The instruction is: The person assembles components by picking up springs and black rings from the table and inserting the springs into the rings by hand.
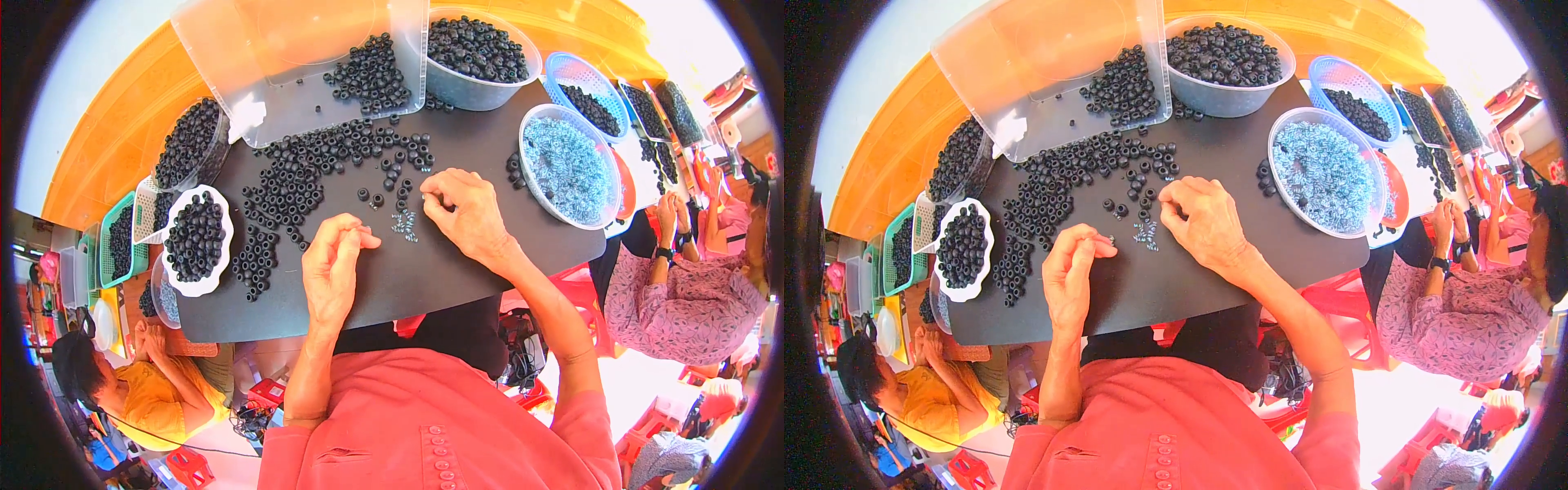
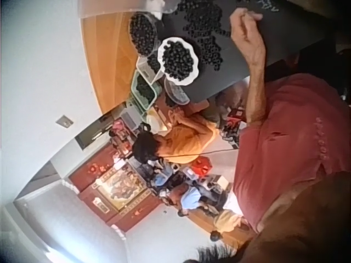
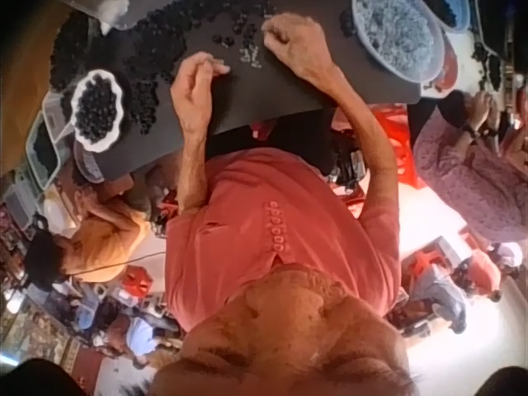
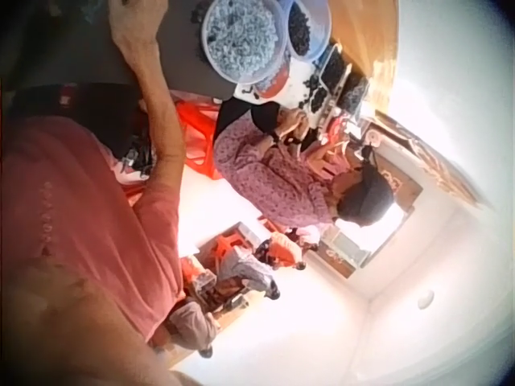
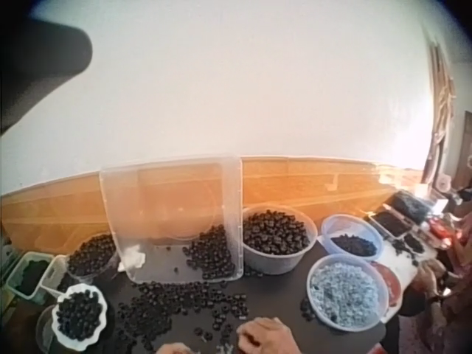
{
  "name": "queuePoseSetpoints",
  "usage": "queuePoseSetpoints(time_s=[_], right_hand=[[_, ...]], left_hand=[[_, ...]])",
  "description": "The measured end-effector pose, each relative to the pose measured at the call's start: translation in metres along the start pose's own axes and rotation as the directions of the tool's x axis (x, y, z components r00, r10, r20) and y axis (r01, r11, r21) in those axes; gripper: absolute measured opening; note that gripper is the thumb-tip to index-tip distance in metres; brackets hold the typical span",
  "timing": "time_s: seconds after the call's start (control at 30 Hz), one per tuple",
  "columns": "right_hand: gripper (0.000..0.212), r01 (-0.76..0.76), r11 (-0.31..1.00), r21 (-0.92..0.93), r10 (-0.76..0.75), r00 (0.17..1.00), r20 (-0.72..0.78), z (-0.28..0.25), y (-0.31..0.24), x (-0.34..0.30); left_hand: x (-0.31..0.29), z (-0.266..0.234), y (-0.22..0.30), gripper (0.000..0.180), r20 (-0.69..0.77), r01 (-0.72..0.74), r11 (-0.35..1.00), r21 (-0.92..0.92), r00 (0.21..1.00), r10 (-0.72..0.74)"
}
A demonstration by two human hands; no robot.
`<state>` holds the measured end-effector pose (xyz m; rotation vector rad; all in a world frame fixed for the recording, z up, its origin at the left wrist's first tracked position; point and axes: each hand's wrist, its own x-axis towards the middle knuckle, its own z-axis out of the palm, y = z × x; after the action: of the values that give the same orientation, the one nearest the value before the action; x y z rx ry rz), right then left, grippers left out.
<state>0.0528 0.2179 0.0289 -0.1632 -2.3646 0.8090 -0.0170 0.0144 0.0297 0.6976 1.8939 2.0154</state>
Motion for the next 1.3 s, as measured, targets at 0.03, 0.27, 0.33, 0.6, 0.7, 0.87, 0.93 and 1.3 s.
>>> queuePoseSetpoints(time_s=[0.03, 0.27, 0.33, 0.6, 0.7, 0.87, 0.93, 1.3], right_hand=[[0.012, 0.041, 0.997, -0.071, -0.04, 0.999, 0.021, 0.002, 0.001, 0.0], [0.012, 0.202, 0.968, -0.148, -0.165, 0.959, 0.233, 0.006, -0.018, -0.007], [0.012, 0.138, 0.988, -0.066, -0.126, 0.979, 0.16, 0.005, -0.015, -0.007], [0.013, -0.029, 0.995, 0.091, 0.02, 0.995, 0.103, -0.007, -0.026, -0.023], [0.014, 0.029, 0.999, 0.043, -0.036, 0.987, 0.157, -0.004, -0.033, -0.039], [0.017, 0.025, 0.999, 0.022, -0.028, 0.988, 0.154, 0.004, -0.021, -0.043], [0.018, 0.016, 0.997, 0.075, -0.025, 0.993, 0.116, 0.005, -0.015, -0.036], [0.033, -0.143, 0.927, -0.346, 0.122, 0.989, -0.084, -0.018, 0.018, -0.033]], left_hand=[[-0.003, -0.002, 0.0, 0.015, 0.009, 0.006, 0.999, -0.042, 1.0, -0.006], [-0.025, -0.01, -0.001, 0.014, 0.062, 0.069, 0.994, -0.083, 0.996, -0.064], [-0.029, -0.008, -0.004, 0.016, 0.082, 0.087, 0.994, -0.068, 0.993, -0.082], [-0.031, -0.009, -0.011, 0.016, 0.13, 0.148, 0.984, -0.094, 0.982, -0.136], [-0.032, -0.008, -0.011, 0.014, 0.149, 0.169, 0.981, -0.1, 0.977, -0.153], [-0.028, -0.002, -0.015, 0.013, 0.131, 0.17, 0.975, -0.141, 0.98, -0.152], [-0.022, 0.003, -0.015, 0.014, 0.124, 0.157, 0.985, -0.072, 0.981, -0.148], [-0.013, 0.011, -0.011, 0.021, 0.114, -0.295, 0.739, 0.606, 0.951, 0.287]])
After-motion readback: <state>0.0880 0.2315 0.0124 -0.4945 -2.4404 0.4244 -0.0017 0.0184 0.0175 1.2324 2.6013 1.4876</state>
